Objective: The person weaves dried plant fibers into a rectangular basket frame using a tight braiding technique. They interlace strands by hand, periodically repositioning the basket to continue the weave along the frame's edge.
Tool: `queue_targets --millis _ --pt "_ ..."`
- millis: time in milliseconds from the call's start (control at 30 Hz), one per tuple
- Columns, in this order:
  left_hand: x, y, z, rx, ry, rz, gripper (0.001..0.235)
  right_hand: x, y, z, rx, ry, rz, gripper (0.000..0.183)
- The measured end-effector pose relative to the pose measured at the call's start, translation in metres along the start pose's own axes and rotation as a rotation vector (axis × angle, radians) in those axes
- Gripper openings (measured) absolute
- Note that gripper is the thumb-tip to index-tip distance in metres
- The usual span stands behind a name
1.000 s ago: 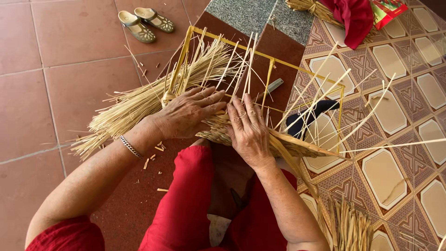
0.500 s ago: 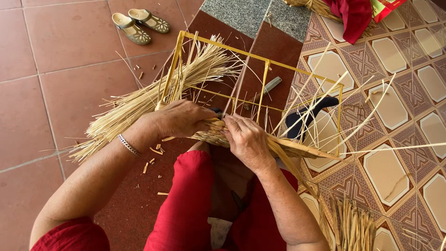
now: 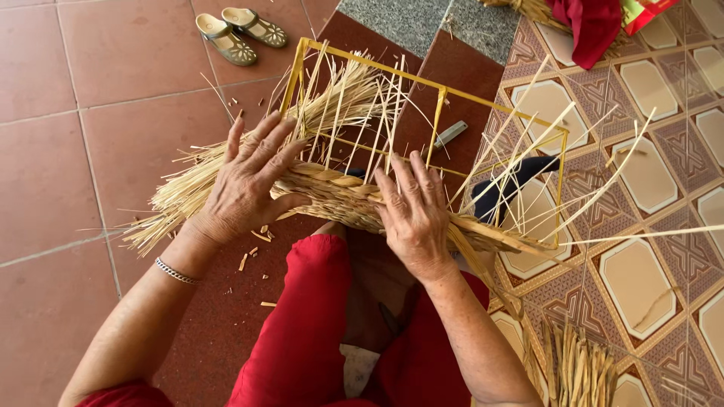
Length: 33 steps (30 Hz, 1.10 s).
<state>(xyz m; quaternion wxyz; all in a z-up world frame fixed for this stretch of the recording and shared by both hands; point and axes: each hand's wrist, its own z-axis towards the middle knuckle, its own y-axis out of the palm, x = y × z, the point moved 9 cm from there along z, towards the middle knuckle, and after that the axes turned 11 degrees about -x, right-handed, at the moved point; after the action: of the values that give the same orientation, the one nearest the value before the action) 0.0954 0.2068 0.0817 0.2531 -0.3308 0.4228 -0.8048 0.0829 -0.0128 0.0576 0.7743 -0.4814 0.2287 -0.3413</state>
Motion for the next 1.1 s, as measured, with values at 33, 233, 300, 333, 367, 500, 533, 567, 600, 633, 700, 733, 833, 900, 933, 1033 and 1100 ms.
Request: queue_targets --millis 33,233,300,333,367,500,533,567,600,633,700,733,833,900,933,1033,1100 --pt "-0.004 0.001 -0.002 -0.007 -0.022 0.003 0.084 -0.004 0.000 0.002 0.009 -0.026 0.008 0.074" --pt "-0.009 0.021 0.006 -0.058 0.037 0.070 0.059 -0.021 0.026 0.012 -0.070 -0.052 -0.095 0.061" --pt "-0.015 0.026 0.007 -0.108 0.063 -0.008 0.054 -0.019 0.030 0.014 -0.071 -0.030 -0.104 0.056" --pt "-0.017 0.027 0.006 -0.135 0.072 -0.051 0.051 -0.019 0.028 0.012 -0.047 -0.023 -0.043 0.052" --pt "-0.020 0.030 0.007 -0.170 0.055 -0.045 0.050 -0.020 0.026 0.010 -0.024 -0.016 0.019 0.047" --pt "-0.015 0.022 0.012 -0.132 0.072 0.121 0.047 -0.023 0.013 0.019 -0.019 0.017 0.054 0.043" --pt "-0.010 0.018 0.007 -0.085 0.088 0.188 0.047 -0.026 0.010 0.020 -0.022 0.018 0.059 0.042" --pt "-0.013 0.009 0.000 0.012 0.054 0.192 0.054 -0.027 0.008 0.021 -0.025 0.018 0.063 0.042" --pt "-0.014 0.003 -0.010 0.103 0.019 0.188 0.061 -0.027 0.006 0.020 -0.033 0.010 0.085 0.046" --pt "-0.016 -0.001 -0.021 0.194 -0.016 0.185 0.069 -0.026 0.005 0.019 -0.041 0.002 0.107 0.050" --pt "-0.042 -0.005 -0.045 0.334 -0.164 -0.205 0.067 -0.029 0.004 0.019 -0.028 -0.009 0.110 0.057" --pt "-0.054 0.000 -0.057 0.405 -0.239 -0.401 0.067 -0.032 0.004 0.018 -0.009 -0.014 0.089 0.059" --pt "-0.067 0.039 -0.066 0.329 -0.418 -0.746 0.049 -0.046 0.005 0.028 0.078 -0.082 0.035 0.059" --pt "-0.066 0.033 -0.065 0.406 -0.345 -0.712 0.045 -0.054 0.010 0.036 0.119 -0.113 0.033 0.058" --pt "-0.064 0.032 -0.066 0.435 -0.313 -0.701 0.043 -0.056 0.016 0.041 0.117 -0.110 0.050 0.059" --pt "-0.063 0.028 -0.061 0.415 -0.310 -0.539 0.031 -0.052 0.022 0.051 0.142 -0.083 0.082 0.054" --pt "-0.062 0.022 -0.058 0.433 -0.292 -0.501 0.027 -0.051 0.021 0.052 0.171 -0.065 0.088 0.047"
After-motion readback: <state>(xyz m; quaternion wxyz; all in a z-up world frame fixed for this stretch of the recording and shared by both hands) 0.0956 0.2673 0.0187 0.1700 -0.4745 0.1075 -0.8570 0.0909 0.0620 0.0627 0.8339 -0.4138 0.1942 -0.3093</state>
